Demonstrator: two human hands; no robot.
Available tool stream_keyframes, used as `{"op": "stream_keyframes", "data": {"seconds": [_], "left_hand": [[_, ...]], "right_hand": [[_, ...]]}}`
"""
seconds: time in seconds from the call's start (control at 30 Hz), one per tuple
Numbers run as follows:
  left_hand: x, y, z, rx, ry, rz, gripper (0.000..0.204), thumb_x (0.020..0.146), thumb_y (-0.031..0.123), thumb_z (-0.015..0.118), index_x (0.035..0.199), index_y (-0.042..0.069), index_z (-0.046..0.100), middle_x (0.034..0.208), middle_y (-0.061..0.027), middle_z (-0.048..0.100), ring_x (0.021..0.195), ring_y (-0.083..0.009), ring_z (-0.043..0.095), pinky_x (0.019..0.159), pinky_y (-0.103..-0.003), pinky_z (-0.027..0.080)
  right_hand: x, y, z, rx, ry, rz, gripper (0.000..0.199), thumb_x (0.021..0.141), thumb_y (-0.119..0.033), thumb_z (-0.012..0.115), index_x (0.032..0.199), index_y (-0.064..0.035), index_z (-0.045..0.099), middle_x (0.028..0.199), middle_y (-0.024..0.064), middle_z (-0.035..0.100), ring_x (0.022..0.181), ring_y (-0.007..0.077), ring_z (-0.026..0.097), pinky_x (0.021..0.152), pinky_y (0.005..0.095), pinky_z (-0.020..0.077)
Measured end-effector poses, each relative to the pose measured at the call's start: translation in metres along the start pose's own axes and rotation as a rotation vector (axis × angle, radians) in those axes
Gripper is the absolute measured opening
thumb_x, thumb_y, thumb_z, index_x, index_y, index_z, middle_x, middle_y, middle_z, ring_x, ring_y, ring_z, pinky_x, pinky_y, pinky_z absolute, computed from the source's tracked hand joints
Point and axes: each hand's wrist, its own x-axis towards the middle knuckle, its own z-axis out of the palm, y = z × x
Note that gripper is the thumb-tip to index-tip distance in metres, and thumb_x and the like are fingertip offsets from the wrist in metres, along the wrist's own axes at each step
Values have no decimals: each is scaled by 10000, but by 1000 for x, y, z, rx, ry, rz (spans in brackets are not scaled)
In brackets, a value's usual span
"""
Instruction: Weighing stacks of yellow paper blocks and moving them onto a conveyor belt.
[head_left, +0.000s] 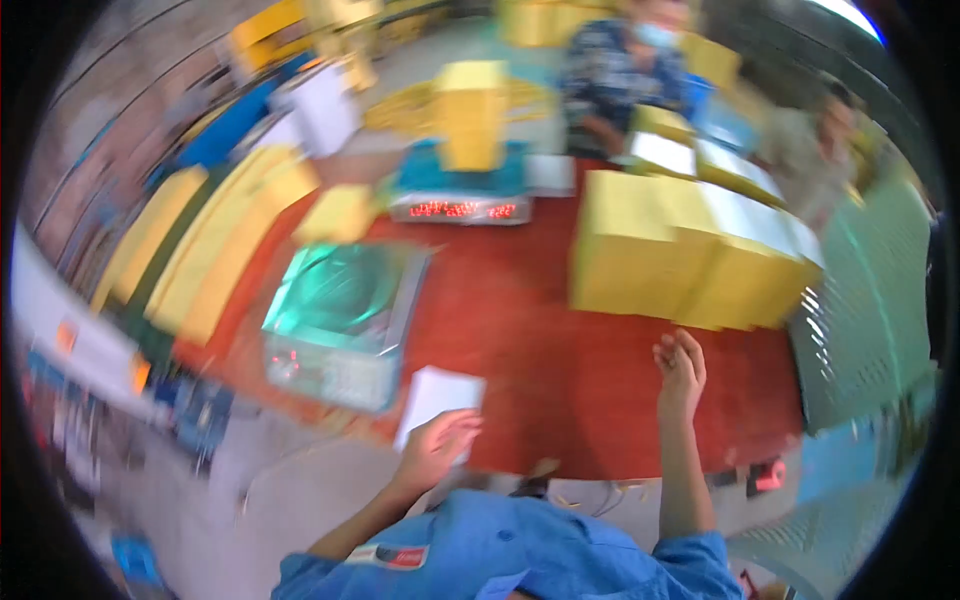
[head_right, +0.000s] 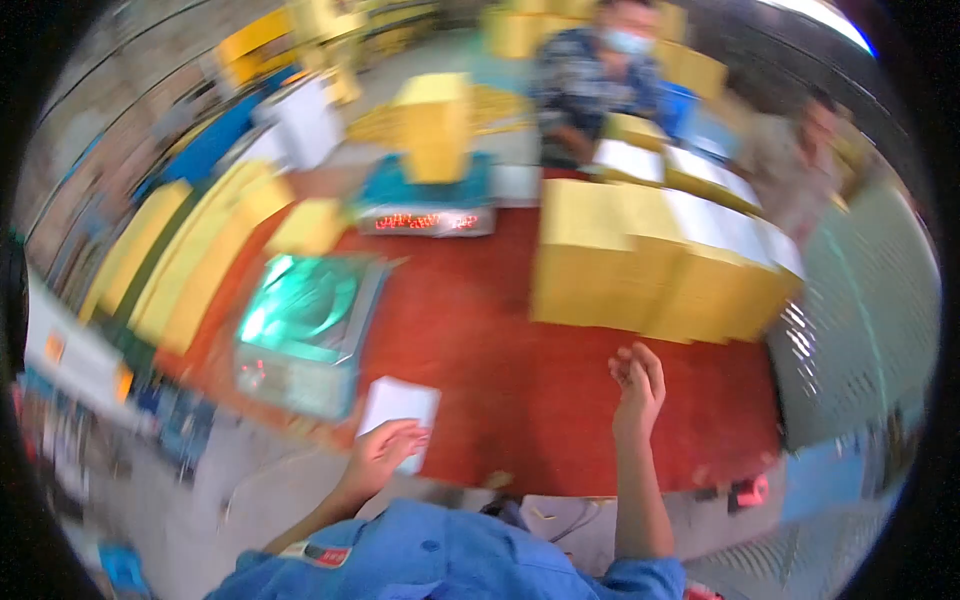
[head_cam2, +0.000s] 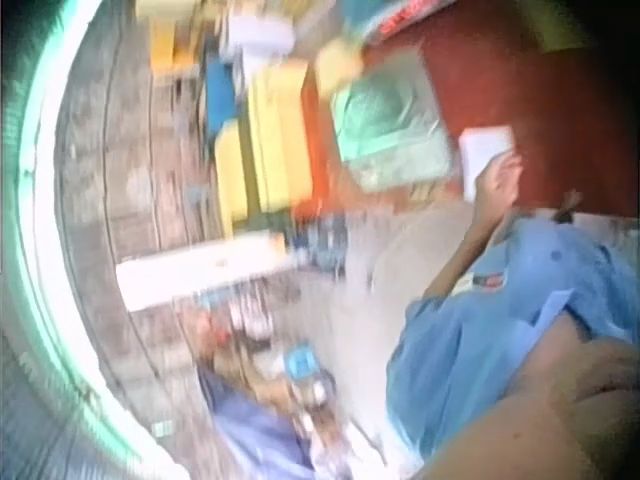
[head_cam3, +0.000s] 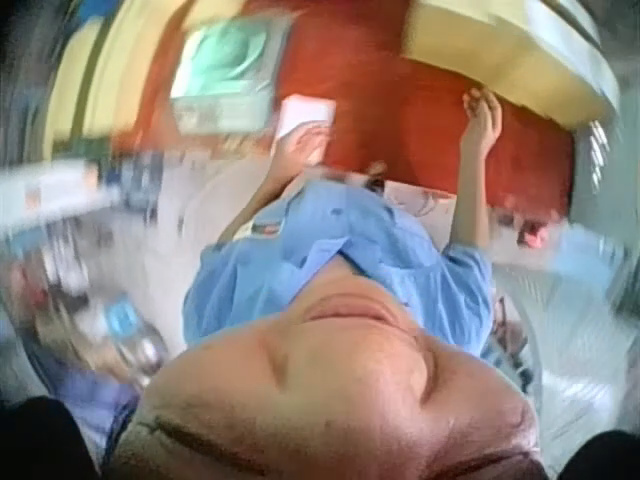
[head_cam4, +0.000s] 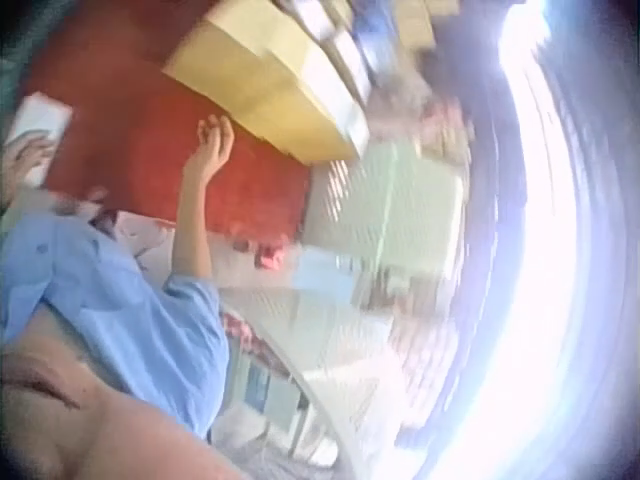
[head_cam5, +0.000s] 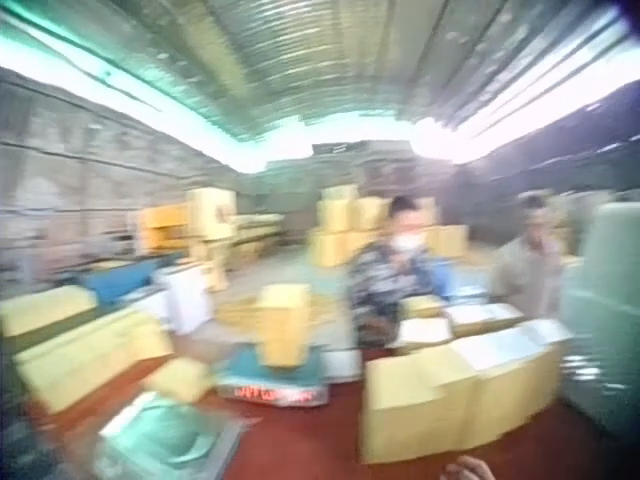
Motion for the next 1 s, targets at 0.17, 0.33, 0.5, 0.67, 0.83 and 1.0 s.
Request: {"op": "stream_keyframes", "data": {"seconds": [0.17,0.33,0.5,0.67,0.83,1.0], "left_hand": [[-116,-12,-105,54,274,38,299,955,99,597,1226,-25,571,1100,-117,677,1006,-171,647,876,-298,510],[-239,-17,-204,70,630,-112,272,956,96,571,1191,-39,587,1071,-116,681,956,-172,660,845,-293,525],[-315,-18,-267,41,884,-193,261,946,97,589,1171,-35,601,1078,-118,687,967,-167,662,842,-300,533],[-310,-4,-337,245,857,-99,278,959,84,563,1205,-43,583,1097,-141,677,990,-197,663,861,-314,529],[-268,28,-426,459,730,-7,322,934,91,607,1236,-18,584,1125,-130,679,1019,-195,659,878,-316,522],[-225,38,-532,660,616,14,422,894,243,674,1219,-11,584,1204,-185,628,1089,-325,627,865,-387,531]], "right_hand": [[-178,59,184,25,-562,151,231,900,6,488,1098,39,603,971,126,670,844,203,658,798,351,534],[-329,117,294,130,-1011,516,159,940,-14,503,1041,14,623,944,85,663,883,156,620,822,309,484],[-418,152,343,157,-1286,813,198,946,-65,522,1086,11,640,989,105,663,901,184,634,821,321,501],[-439,200,401,62,-1374,939,216,955,-92,542,1124,8,633,1009,103,669,929,190,640,826,320,494],[-455,256,465,49,-1414,1009,233,961,-100,541,1153,4,622,1012,88,671,904,174,655,815,307,508],[-478,292,548,11,-1438,1046,238,957,-126,553,1146,2,621,1003,72,667,888,165,650,802,291,500]]}}
